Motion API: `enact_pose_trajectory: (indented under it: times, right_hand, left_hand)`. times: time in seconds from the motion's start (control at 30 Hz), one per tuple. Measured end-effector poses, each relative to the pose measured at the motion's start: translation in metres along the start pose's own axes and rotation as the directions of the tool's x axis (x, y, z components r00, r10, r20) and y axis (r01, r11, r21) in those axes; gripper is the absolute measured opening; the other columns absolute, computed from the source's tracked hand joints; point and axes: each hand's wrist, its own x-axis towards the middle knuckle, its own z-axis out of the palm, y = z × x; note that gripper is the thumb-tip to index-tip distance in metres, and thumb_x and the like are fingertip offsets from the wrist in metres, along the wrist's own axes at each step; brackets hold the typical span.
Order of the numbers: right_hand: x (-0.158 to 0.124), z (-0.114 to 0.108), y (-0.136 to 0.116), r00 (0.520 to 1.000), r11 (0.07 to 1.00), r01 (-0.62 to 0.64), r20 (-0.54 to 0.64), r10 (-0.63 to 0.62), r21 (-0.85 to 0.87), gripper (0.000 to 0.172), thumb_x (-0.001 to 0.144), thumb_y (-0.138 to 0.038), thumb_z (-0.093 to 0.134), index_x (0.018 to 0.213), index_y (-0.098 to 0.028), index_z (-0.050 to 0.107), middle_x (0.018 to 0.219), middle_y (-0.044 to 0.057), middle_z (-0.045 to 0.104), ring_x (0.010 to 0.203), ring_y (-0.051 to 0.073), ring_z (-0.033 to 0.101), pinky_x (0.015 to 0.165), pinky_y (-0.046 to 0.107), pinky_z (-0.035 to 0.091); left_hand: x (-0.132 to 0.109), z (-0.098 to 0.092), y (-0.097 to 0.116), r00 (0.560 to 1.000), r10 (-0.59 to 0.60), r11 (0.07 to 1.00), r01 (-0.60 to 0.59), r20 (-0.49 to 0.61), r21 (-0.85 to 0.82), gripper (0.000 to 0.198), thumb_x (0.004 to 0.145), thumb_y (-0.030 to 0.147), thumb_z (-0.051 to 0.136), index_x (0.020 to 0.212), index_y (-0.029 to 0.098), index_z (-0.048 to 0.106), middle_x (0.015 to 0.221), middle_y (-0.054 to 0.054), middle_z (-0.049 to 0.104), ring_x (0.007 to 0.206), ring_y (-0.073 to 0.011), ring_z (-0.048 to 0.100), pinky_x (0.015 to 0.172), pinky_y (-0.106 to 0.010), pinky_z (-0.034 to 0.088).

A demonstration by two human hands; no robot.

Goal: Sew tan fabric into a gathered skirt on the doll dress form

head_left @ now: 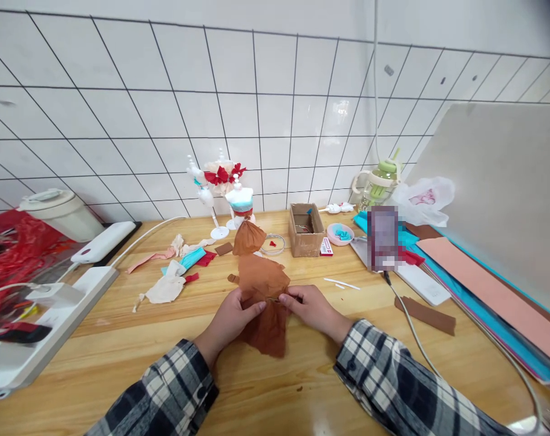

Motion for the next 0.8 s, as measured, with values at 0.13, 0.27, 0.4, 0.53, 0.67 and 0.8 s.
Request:
enact_pose_trajectory:
  times: [0.13, 0.27, 0.4, 0.53, 0.67, 0.8]
  right_hand:
    - [0.0038, -0.0023, 0.0048, 1.0, 0.999, 0.001, 0.018, -0.001, 0.036, 0.043, 0.091, -0.049, 0.045, 0.064, -0.016, 0.054, 0.059, -0.003, 0.055, 0.055, 0.009, 0.044, 0.051, 0.021, 0.028]
    - [0.0048, -0.0057, 0.0059, 0.999, 0.997, 0.016, 0.04, -0.018, 0.072, 0.046, 0.09, -0.052, 0.046, 0.061, -0.016, 0.052, 0.055, -0.004, 0.048, 0.051, 0.008, 0.037, 0.049, 0.021, 0.026]
    - [0.0055, -0.0072, 0.0054, 0.997, 0.991, 0.029, 0.066, -0.038, 0.131, 0.046, 0.09, -0.054, 0.045, 0.064, -0.016, 0.053, 0.056, -0.004, 0.047, 0.052, 0.009, 0.038, 0.05, 0.022, 0.026]
    - [0.0072, -0.0065, 0.0062, 0.998, 0.982, 0.027, 0.056, -0.038, 0.188, 0.047, 0.088, -0.056, 0.046, 0.063, -0.016, 0.049, 0.056, -0.005, 0.04, 0.052, 0.009, 0.034, 0.049, 0.022, 0.023]
    - [0.0068, -0.0058, 0.0056, 0.998, 0.986, 0.03, 0.055, -0.039, 0.166, 0.047, 0.087, -0.057, 0.047, 0.062, -0.016, 0.049, 0.057, -0.005, 0.036, 0.054, 0.008, 0.032, 0.05, 0.021, 0.022]
    - [0.0023, -0.0026, 0.0017, 0.999, 0.997, 0.025, 0.044, -0.028, 0.072, 0.041, 0.088, -0.052, 0.049, 0.069, -0.016, 0.057, 0.059, -0.004, 0.045, 0.056, 0.009, 0.037, 0.052, 0.021, 0.025]
  left_hand:
    - [0.0017, 0.0003, -0.0011, 1.0, 0.027, 0.999, -0.027, -0.003, 0.046, 0.046, 0.066, 0.037, 0.077, 0.104, 0.014, 0.066, 0.113, -0.013, 0.07, 0.106, -0.0319, 0.064, 0.096, -0.047, 0.047]
    - [-0.0006, 0.0002, -0.0013, 0.997, 0.068, 0.998, -0.069, 0.03, 0.012, 0.045, 0.07, 0.038, 0.074, 0.106, 0.014, 0.066, 0.113, -0.012, 0.07, 0.107, -0.0308, 0.064, 0.098, -0.046, 0.047]
    - [-0.004, -0.0001, -0.0002, 0.995, 0.095, 0.995, -0.094, 0.031, -0.01, 0.043, 0.076, 0.04, 0.068, 0.109, 0.013, 0.064, 0.115, -0.012, 0.069, 0.108, -0.0294, 0.063, 0.097, -0.044, 0.047]
    - [-0.0043, 0.0014, 0.0023, 0.997, 0.078, 0.997, -0.078, 0.007, 0.026, 0.04, 0.08, 0.045, 0.063, 0.106, 0.015, 0.067, 0.113, -0.01, 0.07, 0.108, -0.0285, 0.063, 0.099, -0.043, 0.045]
    - [-0.0037, 0.0022, 0.0019, 1.0, 0.025, 0.999, -0.024, -0.002, 0.031, 0.038, 0.08, 0.046, 0.063, 0.103, 0.017, 0.07, 0.106, -0.008, 0.073, 0.099, -0.0274, 0.066, 0.096, -0.042, 0.047]
    - [-0.0045, 0.0016, -0.0008, 0.999, -0.033, 0.999, 0.033, -0.026, -0.002, 0.037, 0.079, 0.048, 0.063, 0.1, 0.018, 0.071, 0.1, -0.008, 0.074, 0.09, -0.0265, 0.067, 0.088, -0.04, 0.051]
